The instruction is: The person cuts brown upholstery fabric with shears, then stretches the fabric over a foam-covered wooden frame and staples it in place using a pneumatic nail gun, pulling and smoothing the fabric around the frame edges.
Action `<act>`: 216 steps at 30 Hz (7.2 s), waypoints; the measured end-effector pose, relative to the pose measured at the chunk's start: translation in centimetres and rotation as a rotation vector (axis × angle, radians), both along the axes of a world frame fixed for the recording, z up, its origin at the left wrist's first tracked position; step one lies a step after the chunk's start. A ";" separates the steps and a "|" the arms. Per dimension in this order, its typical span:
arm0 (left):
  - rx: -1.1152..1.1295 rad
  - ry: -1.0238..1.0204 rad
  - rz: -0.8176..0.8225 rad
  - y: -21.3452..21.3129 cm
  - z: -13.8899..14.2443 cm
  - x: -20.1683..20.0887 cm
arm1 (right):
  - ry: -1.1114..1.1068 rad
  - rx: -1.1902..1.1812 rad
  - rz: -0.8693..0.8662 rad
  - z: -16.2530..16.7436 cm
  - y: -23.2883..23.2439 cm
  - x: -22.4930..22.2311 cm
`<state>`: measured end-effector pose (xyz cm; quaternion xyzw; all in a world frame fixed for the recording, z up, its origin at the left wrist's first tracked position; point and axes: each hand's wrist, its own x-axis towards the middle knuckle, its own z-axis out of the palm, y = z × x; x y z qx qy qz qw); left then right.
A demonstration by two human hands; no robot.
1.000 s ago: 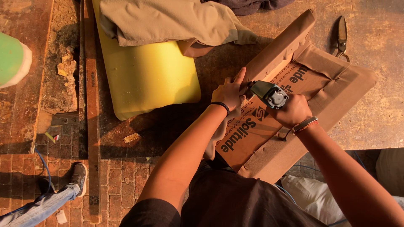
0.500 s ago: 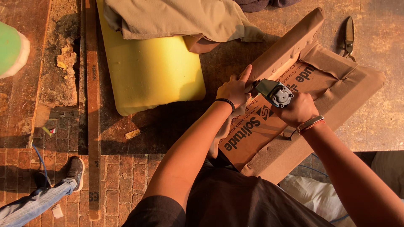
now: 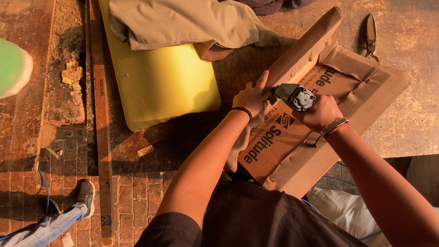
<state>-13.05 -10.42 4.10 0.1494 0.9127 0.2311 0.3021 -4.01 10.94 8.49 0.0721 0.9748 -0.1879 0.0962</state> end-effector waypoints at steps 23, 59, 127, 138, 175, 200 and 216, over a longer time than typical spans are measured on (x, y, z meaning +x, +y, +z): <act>-0.040 0.110 -0.067 0.1 -1.1 1.1 | -0.185 -0.993 -0.645 0.2 -4.1 3.4; 0.405 0.035 0.155 -5.3 -3.8 6.4 | -0.195 0.075 -0.088 -1.0 1.8 2.4; -0.342 0.655 -0.326 0.1 -7.3 16.8 | 0.547 -0.341 -0.178 -9.6 -1.2 6.6; -0.172 0.616 -0.243 0.3 -6.2 16.2 | -0.151 0.045 -0.020 -4.6 4.2 2.1; -0.240 0.639 -0.324 -0.2 -9.3 15.4 | 0.089 -0.011 0.433 -0.6 -2.1 7.0; -0.358 0.610 -0.453 -0.6 -11.1 14.4 | 0.283 -0.041 0.647 -3.8 -3.8 8.4; -0.031 0.496 -0.289 -0.5 -11.0 14.5 | 0.315 -0.006 0.540 -2.8 -1.4 9.3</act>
